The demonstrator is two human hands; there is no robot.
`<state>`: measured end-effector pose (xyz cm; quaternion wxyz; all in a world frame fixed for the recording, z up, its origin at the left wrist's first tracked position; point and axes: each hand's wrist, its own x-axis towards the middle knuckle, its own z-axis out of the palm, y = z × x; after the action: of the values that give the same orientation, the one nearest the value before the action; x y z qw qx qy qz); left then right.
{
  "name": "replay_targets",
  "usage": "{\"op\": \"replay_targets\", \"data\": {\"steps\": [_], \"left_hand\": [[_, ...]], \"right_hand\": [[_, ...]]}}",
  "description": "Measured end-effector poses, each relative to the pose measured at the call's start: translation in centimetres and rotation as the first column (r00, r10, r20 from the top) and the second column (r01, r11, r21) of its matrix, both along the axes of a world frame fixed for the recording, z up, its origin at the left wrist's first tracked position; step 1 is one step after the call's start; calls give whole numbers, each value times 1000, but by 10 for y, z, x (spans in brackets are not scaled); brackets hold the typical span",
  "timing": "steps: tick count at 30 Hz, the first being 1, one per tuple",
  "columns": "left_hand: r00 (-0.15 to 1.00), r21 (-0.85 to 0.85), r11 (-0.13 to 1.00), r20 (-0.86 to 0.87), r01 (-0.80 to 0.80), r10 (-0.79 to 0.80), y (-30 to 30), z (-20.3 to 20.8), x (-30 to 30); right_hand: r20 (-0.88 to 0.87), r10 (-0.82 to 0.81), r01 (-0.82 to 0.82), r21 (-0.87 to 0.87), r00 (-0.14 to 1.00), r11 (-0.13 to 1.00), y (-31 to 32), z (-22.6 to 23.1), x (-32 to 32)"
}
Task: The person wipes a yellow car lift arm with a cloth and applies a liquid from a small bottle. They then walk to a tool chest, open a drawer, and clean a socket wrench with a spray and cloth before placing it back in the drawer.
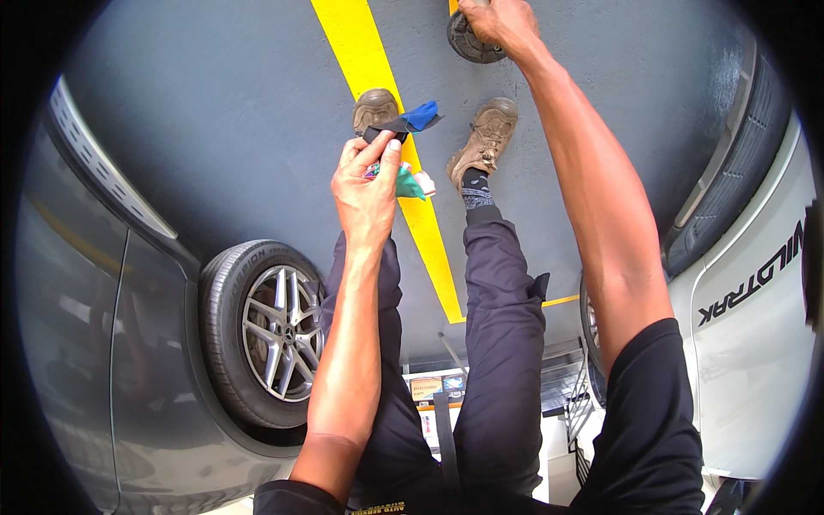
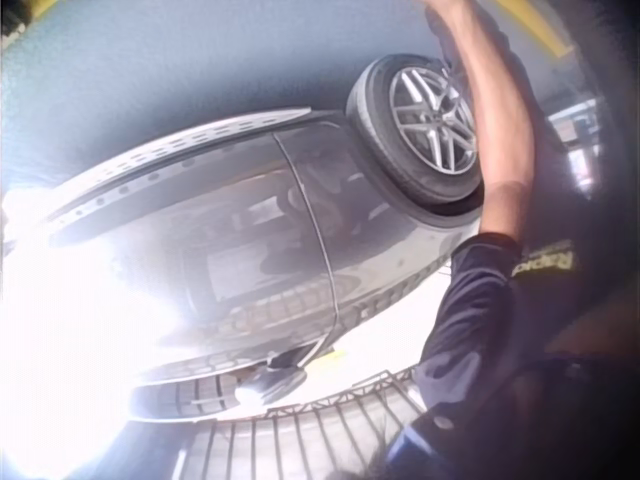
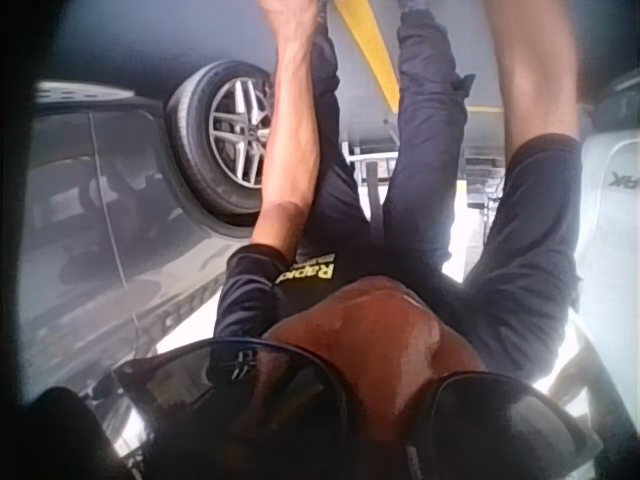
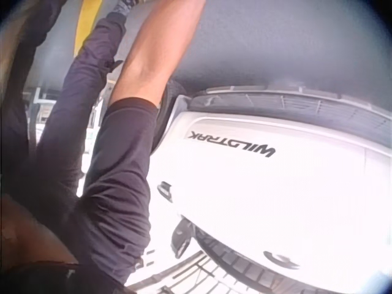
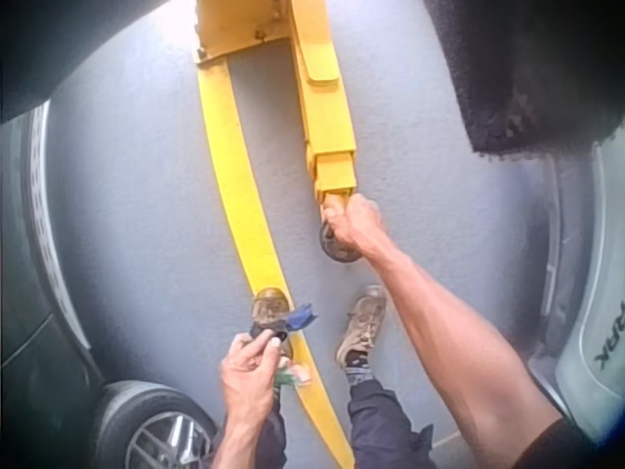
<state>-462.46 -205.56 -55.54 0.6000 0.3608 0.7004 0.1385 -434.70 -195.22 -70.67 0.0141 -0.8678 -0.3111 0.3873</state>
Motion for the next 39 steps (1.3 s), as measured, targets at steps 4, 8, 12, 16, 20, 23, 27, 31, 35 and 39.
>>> {"op": "replay_targets", "data": {"steps": [4,8,12,16,20,23,27,31,35,39], "left_hand": [[996,40,996,-52,78,-76,-2,-1,3],[992,11,995,-67,104,-103,-6,1,7],[997,4,997,-14,76,-76,-12,5,3],[998,29,997,19,65,-66,-22,11,-4],[987,-148,976,4,-159,161,-33,57,-22],[984,-170,972,49,-161,172,-30,89,-20],[988,-235,965,80,-113,135,-38,157,-29],[964,-209,951,186,228,-190,-42,263,-40],[796,-291,766,421,573,-436,-30,391,-35],[459,-168,465,624,869,-632,-41,495,-5]], "right_hand": [[22,59,-60,31,998,998,1,1,-3],[41,132,-134,28,990,991,-7,-2,-2],[-114,-2,-6,-75,993,997,-4,13,-8],[-479,-248,208,-136,842,969,-35,11,-6],[-640,-410,545,17,650,838,-90,69,-56],[-573,-311,575,363,758,733,-143,116,-78],[-756,-254,706,359,604,610,-212,251,-117],[-689,-153,597,470,709,650,-302,396,-131],[-641,37,476,606,767,638,-351,544,-136],[-714,154,534,632,683,562,-395,650,-156]]}}
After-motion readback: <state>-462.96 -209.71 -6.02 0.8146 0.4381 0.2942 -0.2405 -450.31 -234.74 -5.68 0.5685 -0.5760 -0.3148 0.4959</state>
